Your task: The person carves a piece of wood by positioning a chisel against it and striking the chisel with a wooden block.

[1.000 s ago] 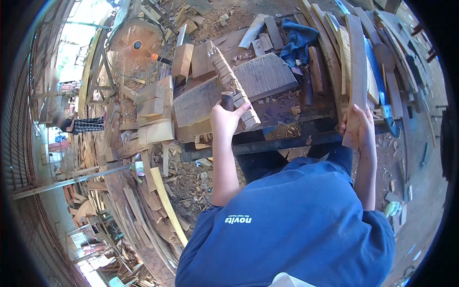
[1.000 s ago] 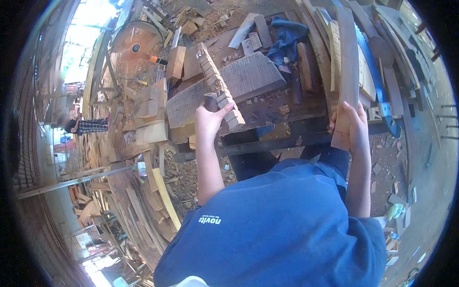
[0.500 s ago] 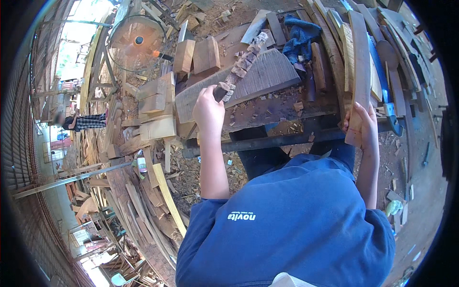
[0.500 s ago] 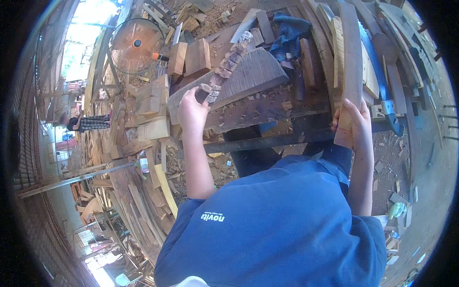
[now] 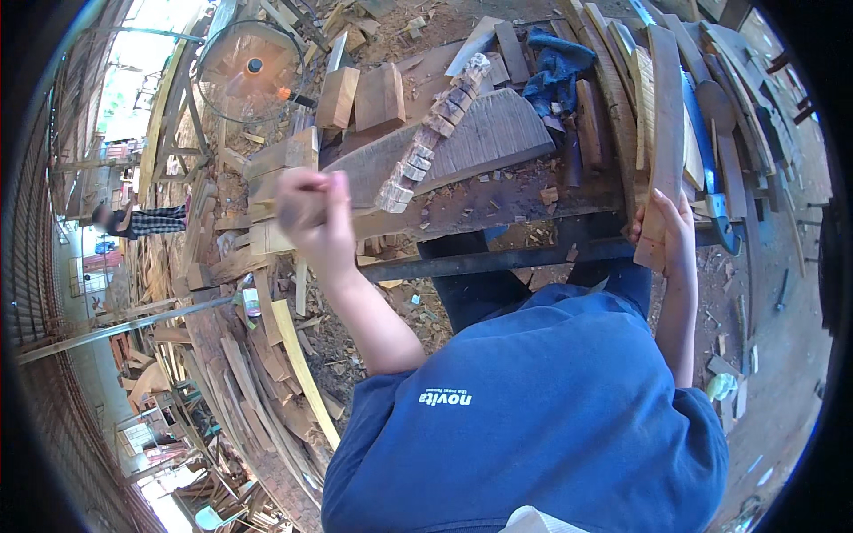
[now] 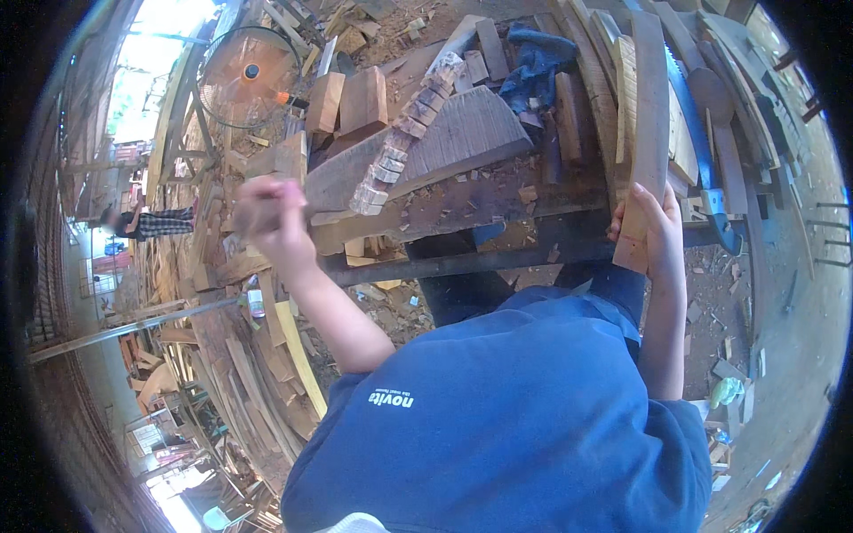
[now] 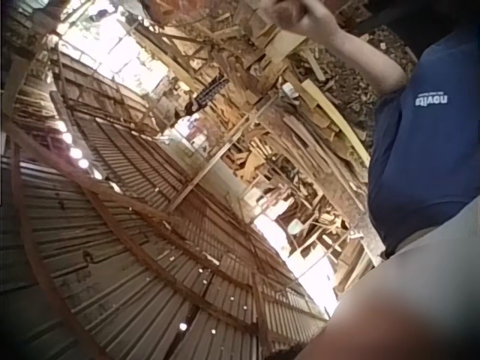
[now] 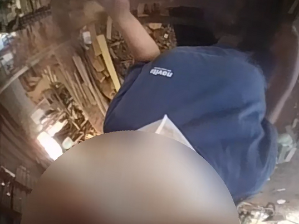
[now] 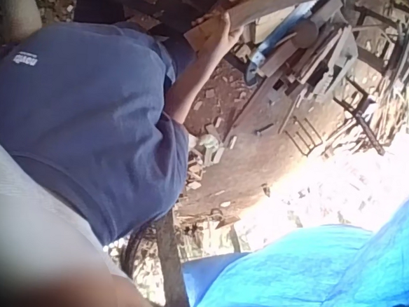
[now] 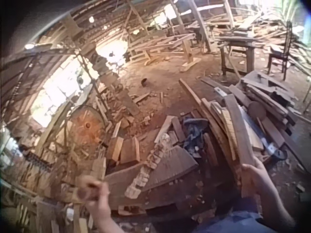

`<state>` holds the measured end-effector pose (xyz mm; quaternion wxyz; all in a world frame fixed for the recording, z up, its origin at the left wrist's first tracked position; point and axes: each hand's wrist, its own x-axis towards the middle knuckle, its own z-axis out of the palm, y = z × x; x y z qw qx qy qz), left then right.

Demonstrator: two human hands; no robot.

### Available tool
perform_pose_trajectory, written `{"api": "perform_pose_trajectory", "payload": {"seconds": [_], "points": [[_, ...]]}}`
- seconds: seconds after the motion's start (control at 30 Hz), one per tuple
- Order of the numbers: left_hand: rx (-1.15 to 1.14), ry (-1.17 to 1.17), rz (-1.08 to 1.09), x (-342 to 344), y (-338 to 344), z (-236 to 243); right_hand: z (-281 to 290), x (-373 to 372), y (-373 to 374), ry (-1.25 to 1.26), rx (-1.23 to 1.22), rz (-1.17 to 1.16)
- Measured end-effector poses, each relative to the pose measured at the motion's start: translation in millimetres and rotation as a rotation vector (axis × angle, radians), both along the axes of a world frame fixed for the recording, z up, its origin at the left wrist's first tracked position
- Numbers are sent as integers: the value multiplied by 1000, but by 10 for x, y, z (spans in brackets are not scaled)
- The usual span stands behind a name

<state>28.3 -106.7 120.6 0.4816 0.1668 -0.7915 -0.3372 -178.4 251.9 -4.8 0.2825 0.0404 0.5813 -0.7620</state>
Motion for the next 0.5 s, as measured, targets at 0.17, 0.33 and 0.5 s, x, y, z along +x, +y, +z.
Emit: {"api": "perform_pose_trajectory", "payload": {"seconds": [0.17,0.33,0.5], "points": [[193,562,-368,-168,-127,206,-1,-7,0,19,-26,17],[414,528,-557,-417,-327,-16,12,-1,-5,-15,0,0],[390,376,-636,-491,-407,-165,36,2,-7,5,-5,4]]}}
